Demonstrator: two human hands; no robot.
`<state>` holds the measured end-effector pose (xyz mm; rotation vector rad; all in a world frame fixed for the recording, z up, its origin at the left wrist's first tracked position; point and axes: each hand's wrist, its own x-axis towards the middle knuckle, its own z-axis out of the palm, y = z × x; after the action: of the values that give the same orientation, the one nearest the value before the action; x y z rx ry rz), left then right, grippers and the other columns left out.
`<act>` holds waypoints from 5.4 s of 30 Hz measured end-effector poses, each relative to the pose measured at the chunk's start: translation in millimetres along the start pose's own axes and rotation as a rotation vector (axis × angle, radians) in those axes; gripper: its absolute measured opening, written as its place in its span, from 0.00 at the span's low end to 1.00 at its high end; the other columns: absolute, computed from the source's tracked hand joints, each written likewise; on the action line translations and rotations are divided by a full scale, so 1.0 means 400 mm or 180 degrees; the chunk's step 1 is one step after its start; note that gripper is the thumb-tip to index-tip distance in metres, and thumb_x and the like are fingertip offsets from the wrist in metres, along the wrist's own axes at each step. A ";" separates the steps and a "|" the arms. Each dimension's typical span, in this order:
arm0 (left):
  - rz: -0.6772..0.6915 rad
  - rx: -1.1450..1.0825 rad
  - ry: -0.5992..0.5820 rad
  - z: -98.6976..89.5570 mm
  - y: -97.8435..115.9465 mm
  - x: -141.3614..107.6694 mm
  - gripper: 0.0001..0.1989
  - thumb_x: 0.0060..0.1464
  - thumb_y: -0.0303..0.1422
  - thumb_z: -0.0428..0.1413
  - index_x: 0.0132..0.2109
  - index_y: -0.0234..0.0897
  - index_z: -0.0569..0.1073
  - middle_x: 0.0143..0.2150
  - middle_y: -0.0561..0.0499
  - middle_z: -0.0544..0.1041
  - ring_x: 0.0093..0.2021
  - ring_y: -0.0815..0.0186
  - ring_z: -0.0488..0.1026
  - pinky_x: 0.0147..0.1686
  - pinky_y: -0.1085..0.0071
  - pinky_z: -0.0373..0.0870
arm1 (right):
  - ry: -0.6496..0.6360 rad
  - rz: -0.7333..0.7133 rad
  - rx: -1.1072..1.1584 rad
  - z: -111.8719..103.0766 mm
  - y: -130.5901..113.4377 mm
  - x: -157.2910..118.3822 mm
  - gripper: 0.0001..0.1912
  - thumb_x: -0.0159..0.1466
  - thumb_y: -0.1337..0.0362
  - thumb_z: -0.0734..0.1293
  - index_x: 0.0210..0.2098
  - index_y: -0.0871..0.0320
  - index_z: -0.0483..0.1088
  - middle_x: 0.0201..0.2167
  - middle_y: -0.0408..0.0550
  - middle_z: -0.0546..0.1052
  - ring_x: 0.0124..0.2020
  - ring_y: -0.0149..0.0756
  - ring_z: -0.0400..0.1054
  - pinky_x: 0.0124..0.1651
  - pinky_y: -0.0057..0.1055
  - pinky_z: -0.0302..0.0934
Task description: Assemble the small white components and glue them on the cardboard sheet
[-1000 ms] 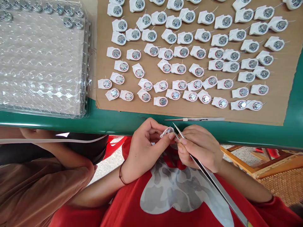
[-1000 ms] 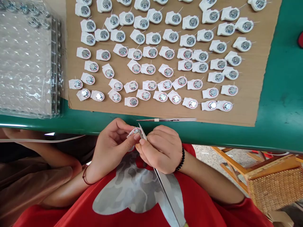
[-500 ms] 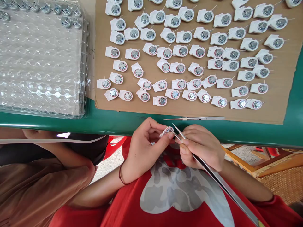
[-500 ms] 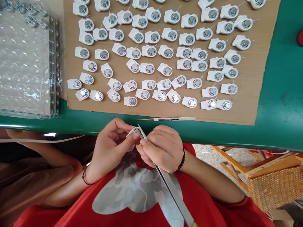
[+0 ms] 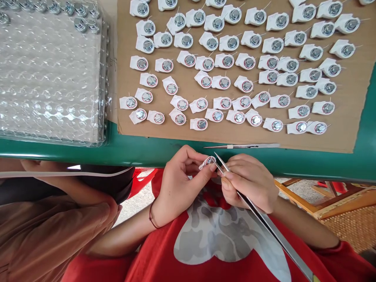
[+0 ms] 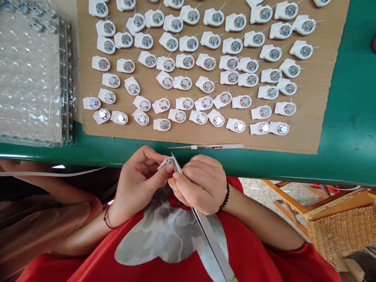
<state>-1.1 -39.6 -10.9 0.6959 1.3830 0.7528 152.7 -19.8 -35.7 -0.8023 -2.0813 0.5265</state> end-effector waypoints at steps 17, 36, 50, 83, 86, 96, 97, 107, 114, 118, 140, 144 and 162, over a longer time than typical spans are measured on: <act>0.0097 -0.0225 -0.0060 -0.002 -0.004 0.003 0.08 0.50 0.29 0.60 0.33 0.36 0.66 0.28 0.56 0.76 0.27 0.75 0.75 0.26 0.85 0.70 | 0.0029 0.0071 -0.0155 0.012 -0.005 0.006 0.02 0.62 0.73 0.60 0.32 0.63 0.60 0.18 0.45 0.67 0.22 0.26 0.62 0.28 0.28 0.64; -0.0085 -0.0831 -0.0274 -0.005 0.009 0.004 0.07 0.50 0.26 0.60 0.31 0.35 0.67 0.29 0.58 0.78 0.29 0.77 0.76 0.30 0.87 0.73 | 0.0338 0.0749 0.0871 0.006 -0.008 0.018 0.06 0.63 0.71 0.60 0.28 0.61 0.62 0.21 0.46 0.70 0.23 0.29 0.66 0.28 0.28 0.65; -0.0083 -0.0624 -0.0080 0.003 0.014 0.002 0.09 0.48 0.30 0.61 0.31 0.36 0.66 0.29 0.55 0.78 0.27 0.71 0.77 0.27 0.81 0.74 | 0.0553 0.0965 0.1188 0.007 -0.002 0.001 0.03 0.61 0.70 0.61 0.30 0.61 0.65 0.22 0.46 0.72 0.24 0.30 0.67 0.26 0.29 0.65; -0.0070 -0.0468 0.0020 0.010 0.018 0.004 0.09 0.48 0.31 0.61 0.31 0.36 0.67 0.29 0.53 0.79 0.28 0.69 0.78 0.26 0.80 0.75 | 0.0224 0.0296 0.0269 0.002 -0.002 0.010 0.02 0.64 0.71 0.57 0.34 0.62 0.60 0.20 0.46 0.70 0.24 0.28 0.67 0.30 0.27 0.67; -0.0078 -0.0490 0.0002 0.010 0.019 0.005 0.08 0.48 0.30 0.61 0.31 0.36 0.67 0.29 0.54 0.79 0.29 0.70 0.78 0.26 0.80 0.75 | 0.0232 0.0320 0.0317 0.001 -0.003 0.010 0.03 0.64 0.72 0.57 0.33 0.62 0.60 0.21 0.47 0.71 0.24 0.29 0.67 0.29 0.28 0.67; -0.0083 -0.0410 0.0019 0.010 0.019 0.003 0.10 0.47 0.32 0.62 0.31 0.36 0.67 0.29 0.53 0.79 0.28 0.68 0.77 0.26 0.78 0.75 | 0.0372 0.0279 0.0272 0.009 0.000 0.008 0.02 0.64 0.72 0.57 0.34 0.62 0.60 0.20 0.46 0.70 0.23 0.28 0.66 0.29 0.27 0.67; -0.0083 -0.0412 0.0017 0.010 0.019 0.004 0.10 0.47 0.33 0.62 0.31 0.36 0.67 0.29 0.53 0.79 0.28 0.68 0.77 0.26 0.78 0.75 | 0.0370 0.0282 0.0268 0.009 -0.001 0.008 0.02 0.64 0.72 0.57 0.34 0.62 0.60 0.20 0.45 0.70 0.24 0.28 0.67 0.29 0.27 0.67; -0.0112 -0.0489 -0.0004 0.007 0.021 0.003 0.08 0.49 0.30 0.61 0.31 0.36 0.68 0.29 0.55 0.79 0.27 0.72 0.77 0.26 0.82 0.73 | 0.0381 0.0226 0.0167 0.015 0.001 0.006 0.01 0.63 0.72 0.59 0.34 0.63 0.60 0.20 0.46 0.70 0.24 0.28 0.66 0.28 0.28 0.67; -0.0164 -0.0616 -0.0049 0.009 0.021 0.008 0.07 0.49 0.29 0.61 0.32 0.36 0.68 0.29 0.55 0.79 0.28 0.72 0.77 0.26 0.83 0.73 | 0.0136 0.0135 -0.0103 0.007 -0.007 0.010 0.03 0.62 0.74 0.60 0.34 0.62 0.60 0.18 0.43 0.68 0.22 0.26 0.63 0.27 0.26 0.65; -0.0188 -0.0688 -0.0061 0.006 0.020 0.006 0.07 0.49 0.28 0.61 0.31 0.35 0.69 0.28 0.55 0.79 0.28 0.73 0.77 0.27 0.84 0.73 | 0.0186 0.0110 -0.0101 0.012 -0.006 0.012 0.04 0.61 0.75 0.61 0.34 0.62 0.59 0.16 0.42 0.67 0.20 0.27 0.61 0.26 0.27 0.63; -0.0312 -0.0962 -0.0085 0.006 0.020 0.009 0.06 0.49 0.27 0.60 0.31 0.34 0.69 0.30 0.56 0.79 0.30 0.71 0.78 0.30 0.83 0.76 | 0.0233 0.2099 0.1465 -0.017 -0.002 0.010 0.07 0.59 0.67 0.65 0.25 0.61 0.70 0.27 0.47 0.74 0.30 0.30 0.70 0.31 0.25 0.65; -0.0260 -0.0911 -0.0068 0.006 0.021 0.010 0.07 0.49 0.27 0.61 0.31 0.34 0.68 0.29 0.56 0.79 0.29 0.72 0.78 0.29 0.83 0.76 | 0.0178 0.2133 0.1934 -0.024 0.006 0.015 0.08 0.60 0.68 0.63 0.26 0.62 0.70 0.25 0.45 0.74 0.27 0.27 0.69 0.29 0.24 0.65; -0.0263 -0.0362 -0.0116 -0.002 0.018 0.000 0.10 0.49 0.32 0.61 0.34 0.37 0.66 0.27 0.55 0.78 0.27 0.73 0.76 0.27 0.83 0.71 | -0.0021 0.1216 0.0731 -0.042 -0.016 0.027 0.11 0.63 0.73 0.58 0.43 0.59 0.68 0.23 0.40 0.72 0.25 0.24 0.66 0.29 0.24 0.60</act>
<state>-2.5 -35.4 -5.1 0.5576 1.3172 0.7437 159.1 -15.4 -16.0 -1.0649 -1.8349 0.9568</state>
